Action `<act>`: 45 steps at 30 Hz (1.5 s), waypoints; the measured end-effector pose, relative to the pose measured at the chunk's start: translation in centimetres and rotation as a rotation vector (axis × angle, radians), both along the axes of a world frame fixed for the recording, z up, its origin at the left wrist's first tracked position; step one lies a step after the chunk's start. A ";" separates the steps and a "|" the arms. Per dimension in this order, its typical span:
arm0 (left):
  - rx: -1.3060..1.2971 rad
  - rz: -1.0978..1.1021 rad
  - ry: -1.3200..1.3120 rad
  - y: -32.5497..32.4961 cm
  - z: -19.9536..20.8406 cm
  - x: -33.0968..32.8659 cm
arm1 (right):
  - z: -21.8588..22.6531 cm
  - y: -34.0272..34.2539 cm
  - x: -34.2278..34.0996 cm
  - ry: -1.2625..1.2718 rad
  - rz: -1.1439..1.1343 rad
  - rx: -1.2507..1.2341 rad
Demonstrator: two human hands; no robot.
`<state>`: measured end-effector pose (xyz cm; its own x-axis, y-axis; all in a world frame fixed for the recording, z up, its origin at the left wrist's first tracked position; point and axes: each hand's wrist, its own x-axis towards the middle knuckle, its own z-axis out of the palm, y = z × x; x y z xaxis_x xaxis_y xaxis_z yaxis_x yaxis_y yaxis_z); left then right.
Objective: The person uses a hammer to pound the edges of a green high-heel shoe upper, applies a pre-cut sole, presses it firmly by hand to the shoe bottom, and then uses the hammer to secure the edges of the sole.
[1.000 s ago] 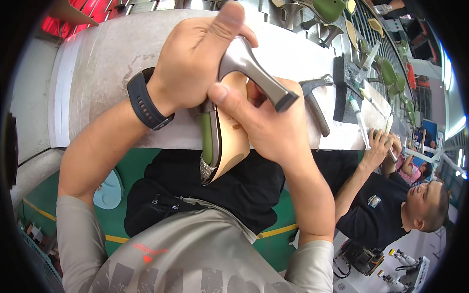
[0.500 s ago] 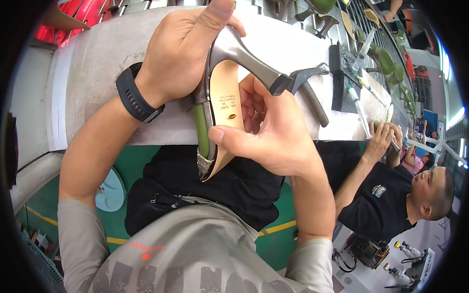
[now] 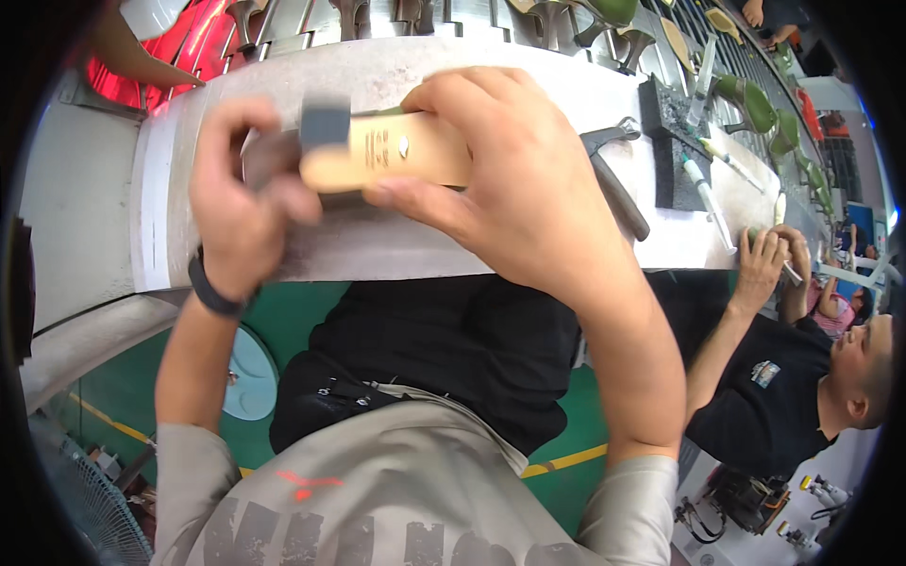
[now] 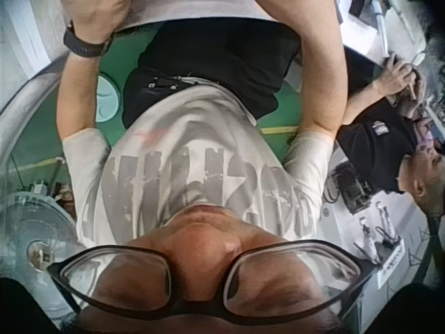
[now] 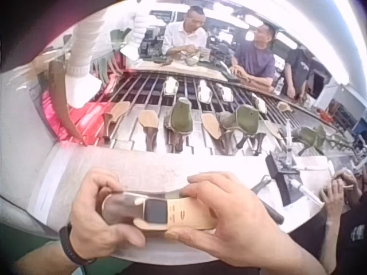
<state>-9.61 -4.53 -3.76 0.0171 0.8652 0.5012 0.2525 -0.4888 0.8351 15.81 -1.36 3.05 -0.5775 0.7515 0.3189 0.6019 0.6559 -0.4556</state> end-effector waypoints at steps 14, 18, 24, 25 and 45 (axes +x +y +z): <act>0.106 -0.066 0.503 -3.8 0.5 1.4 | -4.0 0.4 -0.2 0.035 0.118 0.205; 0.123 -0.042 0.574 -4.1 0.6 1.6 | -3.8 -0.1 -0.3 0.059 0.106 0.145; 0.181 -0.030 0.616 -4.0 -0.1 1.6 | -3.8 -0.6 -0.5 0.032 0.076 0.134; 0.190 -0.037 0.621 -3.9 0.0 1.7 | -3.7 -0.6 -0.4 0.031 0.075 0.133; -0.374 -0.292 0.253 -0.2 1.6 2.1 | -4.1 0.4 1.8 0.243 0.217 0.129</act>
